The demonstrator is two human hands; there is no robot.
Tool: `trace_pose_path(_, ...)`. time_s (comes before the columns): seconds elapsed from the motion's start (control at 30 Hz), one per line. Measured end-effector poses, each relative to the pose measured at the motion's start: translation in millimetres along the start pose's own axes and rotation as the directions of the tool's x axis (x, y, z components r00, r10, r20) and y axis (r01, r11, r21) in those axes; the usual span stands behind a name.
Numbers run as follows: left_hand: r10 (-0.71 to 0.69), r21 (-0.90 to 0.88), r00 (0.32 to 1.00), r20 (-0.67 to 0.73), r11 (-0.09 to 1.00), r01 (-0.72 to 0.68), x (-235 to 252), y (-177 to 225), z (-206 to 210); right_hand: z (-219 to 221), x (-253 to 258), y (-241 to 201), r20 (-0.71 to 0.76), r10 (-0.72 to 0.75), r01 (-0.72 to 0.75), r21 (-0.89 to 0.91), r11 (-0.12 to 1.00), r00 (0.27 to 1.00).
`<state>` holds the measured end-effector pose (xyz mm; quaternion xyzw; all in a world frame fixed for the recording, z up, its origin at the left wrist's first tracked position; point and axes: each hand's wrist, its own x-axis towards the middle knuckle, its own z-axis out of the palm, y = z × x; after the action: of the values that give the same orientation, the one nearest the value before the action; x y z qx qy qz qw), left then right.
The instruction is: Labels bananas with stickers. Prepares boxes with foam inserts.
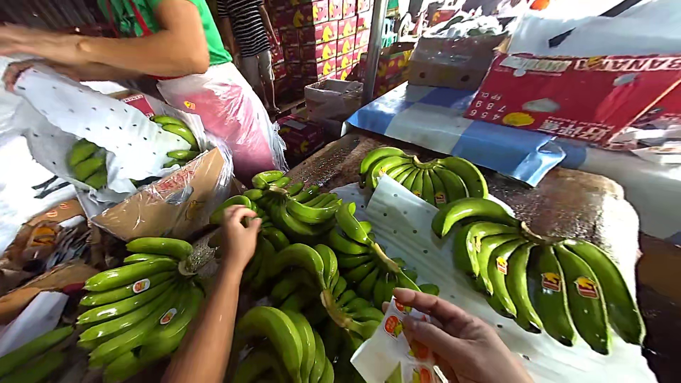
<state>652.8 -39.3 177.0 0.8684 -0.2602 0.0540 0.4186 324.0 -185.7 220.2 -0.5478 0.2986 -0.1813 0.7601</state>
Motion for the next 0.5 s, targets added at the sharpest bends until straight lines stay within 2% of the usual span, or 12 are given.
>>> trace_pose_path(0.03, 0.153, -0.139, 0.985, 0.083, 0.98, -0.141, -21, 30, -4, 1, 0, -1, -0.012, 0.023, -0.023, 0.014, 1.0, 1.0)
trace_pose_path(0.07, 0.333, -0.258, 0.93, 0.154, 0.922, -0.288, -43, 58, -8, 3, -2, -1, -0.017, 0.045, -0.044, 0.024, 0.999, 0.999)
trace_pose_path(0.13, 0.645, -0.354, 0.728, 0.231, 0.753, -0.555, -88, 102, -11, 8, -7, -2, 0.011, 0.065, -0.065, 0.043, 0.997, 0.998)
trace_pose_path(0.2, 0.823, -0.183, 0.535, 0.191, 0.565, -0.804, -116, 127, -8, 12, -14, -4, 0.068, 0.053, -0.058, 0.071, 0.996, 0.996)
trace_pose_path(0.23, 0.867, -0.07, 0.473, 0.159, 0.488, -0.87, -124, 132, -5, 14, -18, -5, 0.091, 0.051, -0.059, 0.089, 0.994, 0.995)
trace_pose_path(0.3, 0.9, 0.05, 0.425, 0.098, 0.422, -0.905, -132, 137, -5, 16, -26, -8, 0.113, 0.067, -0.082, 0.132, 0.988, 0.991)
trace_pose_path(0.43, 0.93, 0.095, 0.368, 0.0, 0.366, -0.926, -147, 133, -8, 18, -38, -11, 0.147, 0.137, -0.175, 0.286, 0.942, 0.98)
trace_pose_path(0.47, 0.93, 0.082, 0.368, -0.017, 0.368, -0.926, -151, 129, -7, 17, -39, -10, 0.158, 0.157, -0.201, 0.316, 0.927, 0.975)
trace_pose_path(0.5, 0.915, 0.043, 0.403, -0.035, 0.404, -0.914, -153, 123, -6, 16, -38, -7, 0.156, 0.166, -0.21, 0.335, 0.919, 0.974)
